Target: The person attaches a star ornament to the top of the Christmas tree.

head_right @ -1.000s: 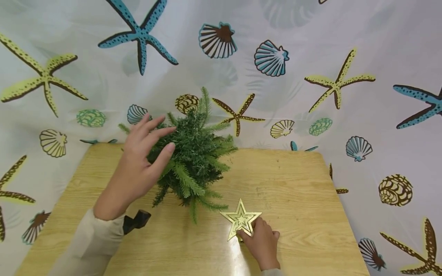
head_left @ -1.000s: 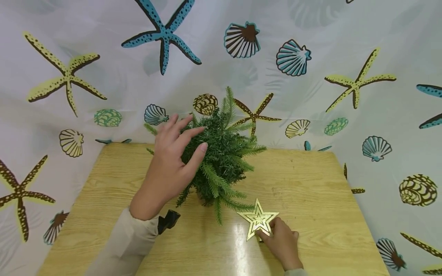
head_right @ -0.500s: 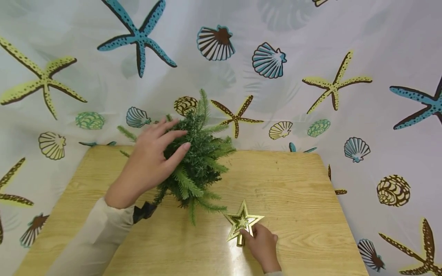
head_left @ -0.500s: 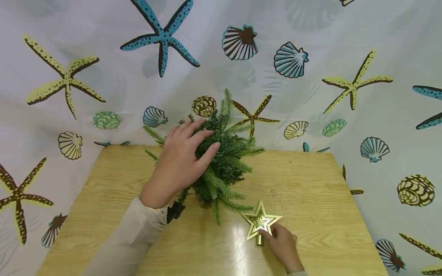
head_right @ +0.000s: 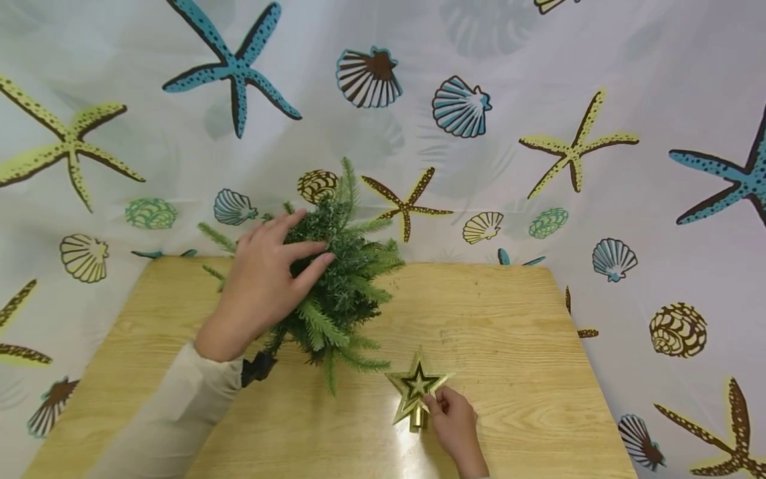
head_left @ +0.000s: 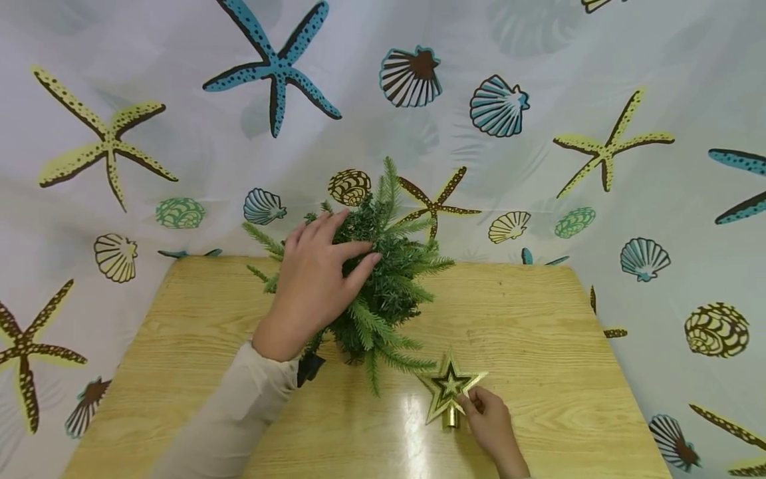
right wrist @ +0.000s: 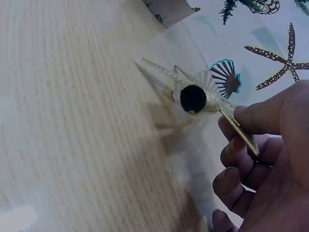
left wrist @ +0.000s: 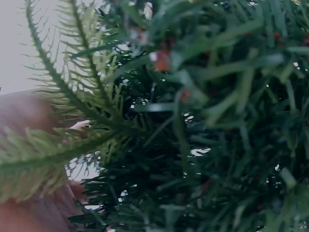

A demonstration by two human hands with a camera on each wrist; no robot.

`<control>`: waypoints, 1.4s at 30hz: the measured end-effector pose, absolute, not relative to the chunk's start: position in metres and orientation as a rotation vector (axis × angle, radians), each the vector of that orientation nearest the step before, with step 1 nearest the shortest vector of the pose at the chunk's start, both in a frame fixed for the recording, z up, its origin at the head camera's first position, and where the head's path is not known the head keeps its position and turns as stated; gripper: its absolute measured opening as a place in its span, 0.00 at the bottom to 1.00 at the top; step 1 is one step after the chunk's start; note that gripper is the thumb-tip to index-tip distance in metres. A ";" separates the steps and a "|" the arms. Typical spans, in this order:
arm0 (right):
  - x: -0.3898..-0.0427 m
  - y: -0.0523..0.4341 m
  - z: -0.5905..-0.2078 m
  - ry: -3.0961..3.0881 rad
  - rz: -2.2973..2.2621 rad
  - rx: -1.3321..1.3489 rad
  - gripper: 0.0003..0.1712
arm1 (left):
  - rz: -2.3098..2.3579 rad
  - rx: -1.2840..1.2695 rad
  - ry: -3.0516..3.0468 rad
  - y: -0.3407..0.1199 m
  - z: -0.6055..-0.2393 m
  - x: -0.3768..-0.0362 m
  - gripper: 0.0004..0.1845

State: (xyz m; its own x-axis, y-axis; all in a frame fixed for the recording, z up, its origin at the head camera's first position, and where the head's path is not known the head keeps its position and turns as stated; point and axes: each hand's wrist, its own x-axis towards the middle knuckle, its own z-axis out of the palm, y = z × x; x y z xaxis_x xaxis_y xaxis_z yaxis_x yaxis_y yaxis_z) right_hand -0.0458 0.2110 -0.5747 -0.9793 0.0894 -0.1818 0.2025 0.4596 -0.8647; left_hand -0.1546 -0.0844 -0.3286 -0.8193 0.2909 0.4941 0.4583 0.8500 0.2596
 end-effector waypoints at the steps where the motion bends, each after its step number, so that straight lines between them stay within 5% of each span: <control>1: -0.046 0.211 -0.574 2.574 -1.584 0.271 0.15 | -0.522 -0.551 -2.567 -0.084 -0.330 -0.155 0.18; 11: -0.049 0.213 -0.557 2.587 -1.787 0.288 0.11 | -0.546 -0.503 -2.487 -0.081 -0.339 -0.158 0.16; 21: -0.048 0.206 -0.484 2.697 -1.903 0.113 0.10 | -0.559 -0.495 -2.454 -0.079 -0.345 -0.159 0.16; 32: -0.063 0.216 -0.465 2.756 -2.025 0.033 0.09 | -0.584 -0.473 -2.419 -0.080 -0.346 -0.158 0.15; 42: -0.075 0.215 -0.406 2.854 -2.137 -0.057 0.06 | -0.590 -0.473 -2.402 -0.081 -0.349 -0.157 0.15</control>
State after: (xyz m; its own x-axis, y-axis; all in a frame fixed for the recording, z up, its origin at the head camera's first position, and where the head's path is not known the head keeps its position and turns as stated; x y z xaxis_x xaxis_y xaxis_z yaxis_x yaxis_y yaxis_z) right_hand -0.0752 0.2153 -0.4057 -0.9106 0.2225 0.3482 -0.2715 0.3131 -0.9101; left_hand -0.1566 -0.0811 -0.3495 -0.7482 0.1883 0.6363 0.4614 0.8367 0.2951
